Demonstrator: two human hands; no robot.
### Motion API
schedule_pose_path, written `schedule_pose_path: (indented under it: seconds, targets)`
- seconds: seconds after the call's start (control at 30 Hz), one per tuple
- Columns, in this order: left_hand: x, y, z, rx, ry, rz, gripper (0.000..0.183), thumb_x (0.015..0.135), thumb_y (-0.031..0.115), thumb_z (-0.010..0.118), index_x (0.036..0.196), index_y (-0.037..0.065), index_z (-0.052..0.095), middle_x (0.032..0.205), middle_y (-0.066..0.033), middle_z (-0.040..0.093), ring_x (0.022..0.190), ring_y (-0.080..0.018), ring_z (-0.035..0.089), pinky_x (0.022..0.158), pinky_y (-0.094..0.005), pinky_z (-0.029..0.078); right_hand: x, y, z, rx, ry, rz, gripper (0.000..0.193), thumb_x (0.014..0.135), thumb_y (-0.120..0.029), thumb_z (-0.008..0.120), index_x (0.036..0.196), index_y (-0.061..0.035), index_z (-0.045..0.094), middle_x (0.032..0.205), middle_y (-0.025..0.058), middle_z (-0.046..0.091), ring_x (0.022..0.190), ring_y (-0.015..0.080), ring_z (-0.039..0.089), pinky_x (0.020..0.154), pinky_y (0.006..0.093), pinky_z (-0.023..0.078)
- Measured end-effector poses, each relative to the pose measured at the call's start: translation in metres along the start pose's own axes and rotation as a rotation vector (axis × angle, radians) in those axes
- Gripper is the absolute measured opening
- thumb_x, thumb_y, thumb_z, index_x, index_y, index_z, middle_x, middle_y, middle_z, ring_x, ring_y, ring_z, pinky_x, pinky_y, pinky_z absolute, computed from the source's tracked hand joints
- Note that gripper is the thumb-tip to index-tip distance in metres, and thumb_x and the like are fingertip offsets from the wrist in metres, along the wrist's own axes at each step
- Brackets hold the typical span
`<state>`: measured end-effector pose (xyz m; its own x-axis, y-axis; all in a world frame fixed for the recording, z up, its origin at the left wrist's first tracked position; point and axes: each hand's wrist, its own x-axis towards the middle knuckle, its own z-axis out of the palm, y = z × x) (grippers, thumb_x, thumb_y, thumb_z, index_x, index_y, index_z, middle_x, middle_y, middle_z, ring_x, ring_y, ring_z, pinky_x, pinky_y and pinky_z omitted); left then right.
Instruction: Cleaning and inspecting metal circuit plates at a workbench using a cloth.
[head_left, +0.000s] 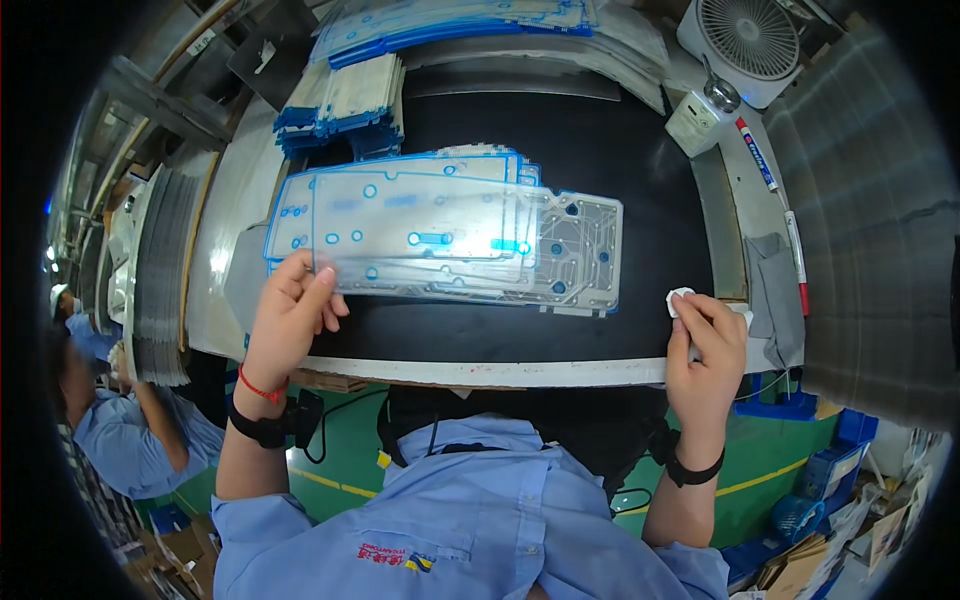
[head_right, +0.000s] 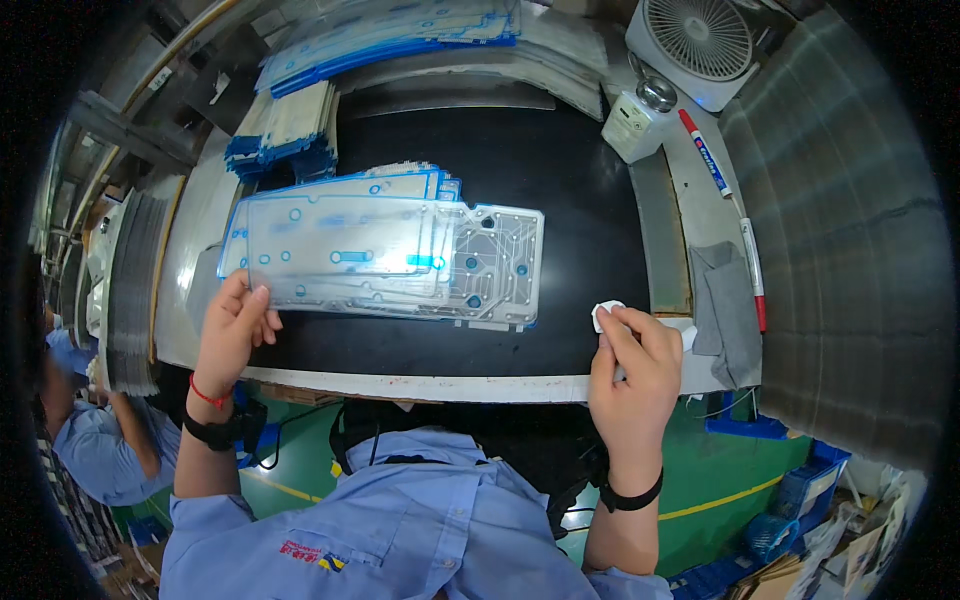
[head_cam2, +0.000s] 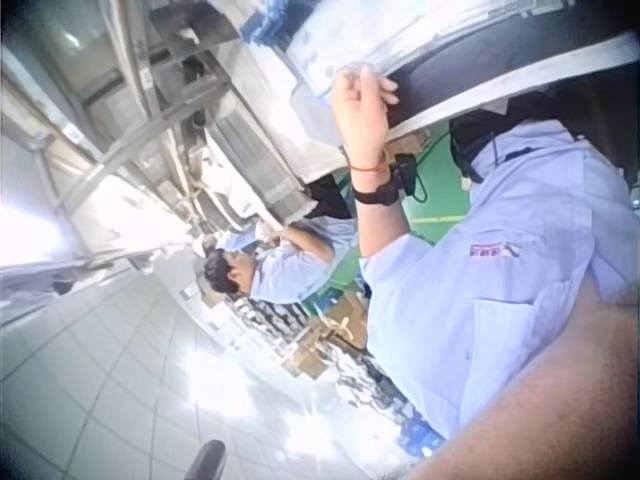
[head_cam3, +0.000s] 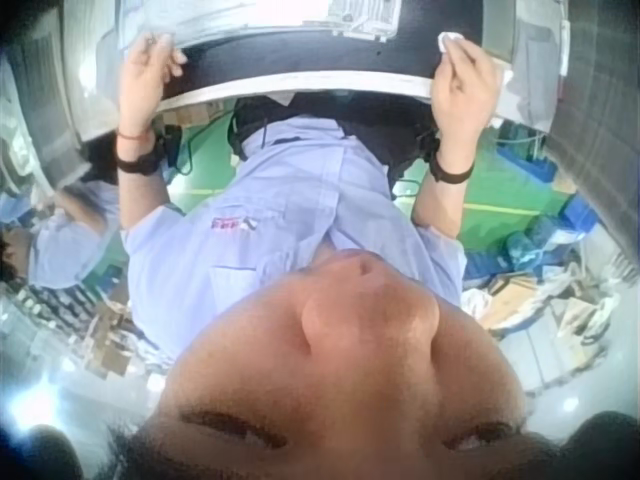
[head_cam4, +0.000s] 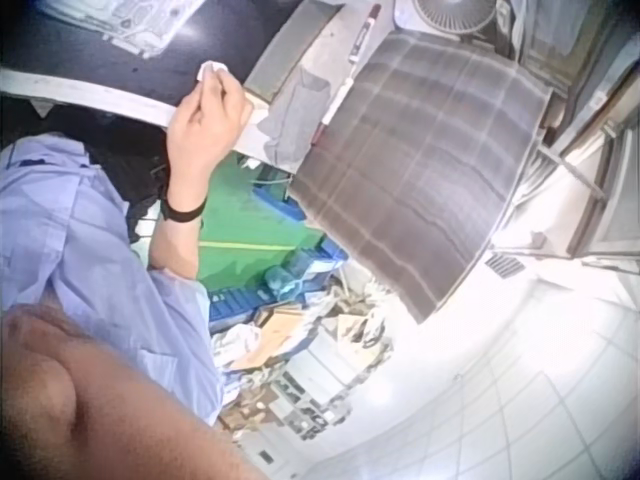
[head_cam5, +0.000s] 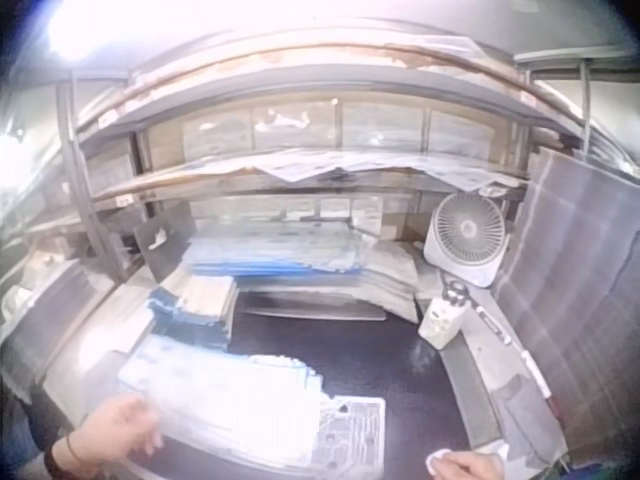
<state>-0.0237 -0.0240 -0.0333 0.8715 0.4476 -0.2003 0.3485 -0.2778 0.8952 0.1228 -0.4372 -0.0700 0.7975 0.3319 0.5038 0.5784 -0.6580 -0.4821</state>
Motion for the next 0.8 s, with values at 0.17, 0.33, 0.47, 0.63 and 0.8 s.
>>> schedule_pose_path:
  seconds: [0.17, 0.33, 0.47, 0.63, 0.8]
  targets:
    - [0.032, 0.034, -0.016, -0.277, 0.134, 0.109, 0.022, 0.112, 0.028, 0.055, 0.12, 0.009, 0.061, 0.079, 0.0033, 0.063, 0.062, -0.0017, 0.054, 0.053, -0.0156, 0.038, -0.001, 0.0, 0.001, 0.003, 0.001, 0.005, 0.029, 0.085, 0.006, 0.07, 0.111, -0.0046, 0.08, 0.113, 0.0085, 0.073, 0.1, 0.0288, 0.064, 0.088, 0.0383, 0.052]
    - [0.123, 0.074, -0.059, -0.427, -0.013, 0.176, 0.021, 0.111, 0.025, 0.058, 0.119, 0.006, 0.063, 0.087, 0.0033, 0.065, 0.069, -0.0018, 0.057, 0.058, -0.015, 0.044, 0.001, -0.002, 0.002, 0.005, 0.012, -0.01, 0.03, 0.085, 0.006, 0.07, 0.111, -0.0047, 0.08, 0.113, 0.0082, 0.073, 0.1, 0.0287, 0.063, 0.087, 0.0381, 0.053]
    - [0.199, 0.086, -0.07, -0.395, -0.029, 0.142, 0.029, 0.11, 0.024, 0.061, 0.125, 0.0, 0.063, 0.106, -0.0051, 0.073, 0.083, -0.0057, 0.064, 0.069, -0.0163, 0.053, -0.001, 0.002, 0.001, 0.036, 0.02, 0.008, 0.029, 0.087, 0.005, 0.069, 0.113, -0.0034, 0.079, 0.112, 0.0103, 0.074, 0.1, 0.0305, 0.065, 0.089, 0.0389, 0.053]
    - [0.209, 0.095, -0.052, -0.517, 0.041, 0.245, 0.046, 0.11, 0.028, 0.059, 0.141, -0.007, 0.056, 0.147, -0.0186, 0.061, 0.11, -0.0134, 0.063, 0.091, -0.0209, 0.054, 0.005, 0.004, -0.005, 0.105, 0.056, 0.099, 0.029, 0.093, 0.003, 0.068, 0.121, -0.0004, 0.076, 0.112, 0.0162, 0.075, 0.1, 0.0326, 0.069, 0.091, 0.0408, 0.054]
    - [0.121, 0.095, -0.004, -0.375, -0.171, 0.242, 0.044, 0.111, 0.03, 0.056, 0.142, -0.002, 0.056, 0.123, -0.0077, 0.069, 0.1, -0.0084, 0.063, 0.082, -0.0216, 0.053, 0.005, -0.004, -0.01, 0.943, -0.039, 0.542, 0.026, 0.101, -0.003, 0.068, 0.126, 0.0045, 0.071, 0.113, 0.0149, 0.076, 0.094, 0.0176, 0.073, 0.082, 0.0301, 0.058]
